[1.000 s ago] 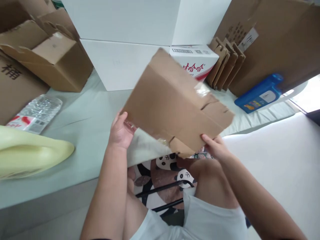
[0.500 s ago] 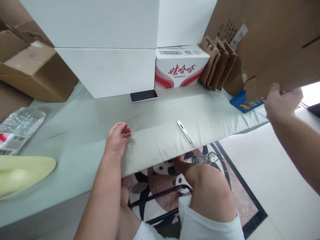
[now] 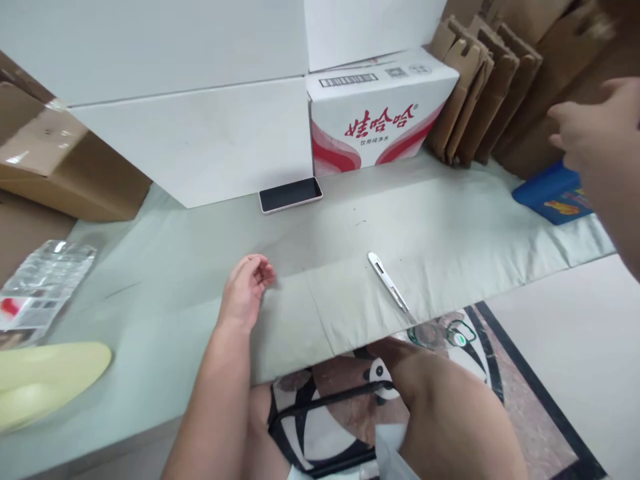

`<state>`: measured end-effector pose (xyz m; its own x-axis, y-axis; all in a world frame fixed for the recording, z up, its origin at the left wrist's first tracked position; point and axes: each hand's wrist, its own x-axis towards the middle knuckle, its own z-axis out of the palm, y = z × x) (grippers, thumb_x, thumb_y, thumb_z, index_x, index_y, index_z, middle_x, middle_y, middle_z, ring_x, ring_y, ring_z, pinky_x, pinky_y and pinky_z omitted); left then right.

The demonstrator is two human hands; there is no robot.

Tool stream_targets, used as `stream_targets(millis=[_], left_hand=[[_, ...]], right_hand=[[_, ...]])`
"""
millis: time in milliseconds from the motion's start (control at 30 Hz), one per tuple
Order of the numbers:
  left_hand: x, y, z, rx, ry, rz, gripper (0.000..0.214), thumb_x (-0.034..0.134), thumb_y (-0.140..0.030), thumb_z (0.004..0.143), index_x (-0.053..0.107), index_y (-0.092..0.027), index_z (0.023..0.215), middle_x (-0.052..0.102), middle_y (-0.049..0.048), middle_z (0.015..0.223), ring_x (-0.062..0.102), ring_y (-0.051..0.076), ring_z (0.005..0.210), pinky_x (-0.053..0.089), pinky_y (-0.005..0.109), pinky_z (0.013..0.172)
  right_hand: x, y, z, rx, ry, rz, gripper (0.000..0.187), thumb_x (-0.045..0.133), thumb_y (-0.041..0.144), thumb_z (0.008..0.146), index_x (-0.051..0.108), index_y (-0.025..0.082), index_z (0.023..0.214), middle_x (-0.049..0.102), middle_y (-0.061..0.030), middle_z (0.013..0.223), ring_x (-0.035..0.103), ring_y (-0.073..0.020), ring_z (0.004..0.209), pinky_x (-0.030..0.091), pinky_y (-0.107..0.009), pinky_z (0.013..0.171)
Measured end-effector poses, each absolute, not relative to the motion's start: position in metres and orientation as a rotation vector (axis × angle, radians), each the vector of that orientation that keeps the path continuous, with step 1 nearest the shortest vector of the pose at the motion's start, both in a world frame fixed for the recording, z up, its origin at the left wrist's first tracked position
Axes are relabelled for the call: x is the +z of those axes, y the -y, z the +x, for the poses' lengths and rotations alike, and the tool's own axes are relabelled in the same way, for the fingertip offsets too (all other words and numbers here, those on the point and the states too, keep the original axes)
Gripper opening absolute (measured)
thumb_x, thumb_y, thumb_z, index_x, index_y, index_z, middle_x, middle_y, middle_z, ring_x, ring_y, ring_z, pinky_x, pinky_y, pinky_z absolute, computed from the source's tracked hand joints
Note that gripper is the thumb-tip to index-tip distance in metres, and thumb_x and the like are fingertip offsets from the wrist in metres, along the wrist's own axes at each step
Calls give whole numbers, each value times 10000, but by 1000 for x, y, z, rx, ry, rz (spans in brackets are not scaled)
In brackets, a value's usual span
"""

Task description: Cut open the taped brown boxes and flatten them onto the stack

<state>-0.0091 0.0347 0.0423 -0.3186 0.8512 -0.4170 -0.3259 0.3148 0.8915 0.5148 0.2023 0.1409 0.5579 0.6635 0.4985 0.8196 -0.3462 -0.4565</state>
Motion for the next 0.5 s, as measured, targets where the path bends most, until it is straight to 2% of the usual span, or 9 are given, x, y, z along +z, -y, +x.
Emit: stream_targets(millis=[100, 200, 367, 500], left_hand=[[43, -36, -9, 1300, -1420, 511, 332, 753, -435, 560, 604, -197, 737, 592, -18, 703, 576, 126, 667, 503, 244, 658], [45, -32, -11, 1317, -1378, 526, 313, 731, -444, 589, 589, -208, 738, 599, -12, 711, 579, 135, 664, 491, 250, 640], [54, -13, -23, 1389, -1295, 521, 337, 722, -466, 587, 578, -205, 743, 592, -20, 693, 570, 123, 642, 469, 247, 634], [63, 6, -44, 1471, -1234, 430, 320, 732, -454, 586, 584, -205, 723, 602, -14, 677, 568, 124, 630, 448, 252, 625]], right_hand=[[149, -188, 486, -91, 983, -2103, 530, 681, 128, 896, 542, 43, 1400, 695, -275, 1264, 711, -188, 997, 514, -319, 717], [167, -166, 458, -46, 983, -2067, 493, 668, 122, 890, 603, 52, 1375, 674, -248, 1321, 702, -188, 1055, 516, -303, 740], [210, -135, 405, -9, 1218, -2027, 428, 604, 122, 933, 637, 42, 1353, 718, -231, 1197, 708, -148, 923, 505, -289, 685], [233, -117, 329, 64, 1598, -1948, 362, 614, 140, 946, 688, 110, 1299, 746, -184, 1159, 666, -116, 821, 540, -318, 796]])
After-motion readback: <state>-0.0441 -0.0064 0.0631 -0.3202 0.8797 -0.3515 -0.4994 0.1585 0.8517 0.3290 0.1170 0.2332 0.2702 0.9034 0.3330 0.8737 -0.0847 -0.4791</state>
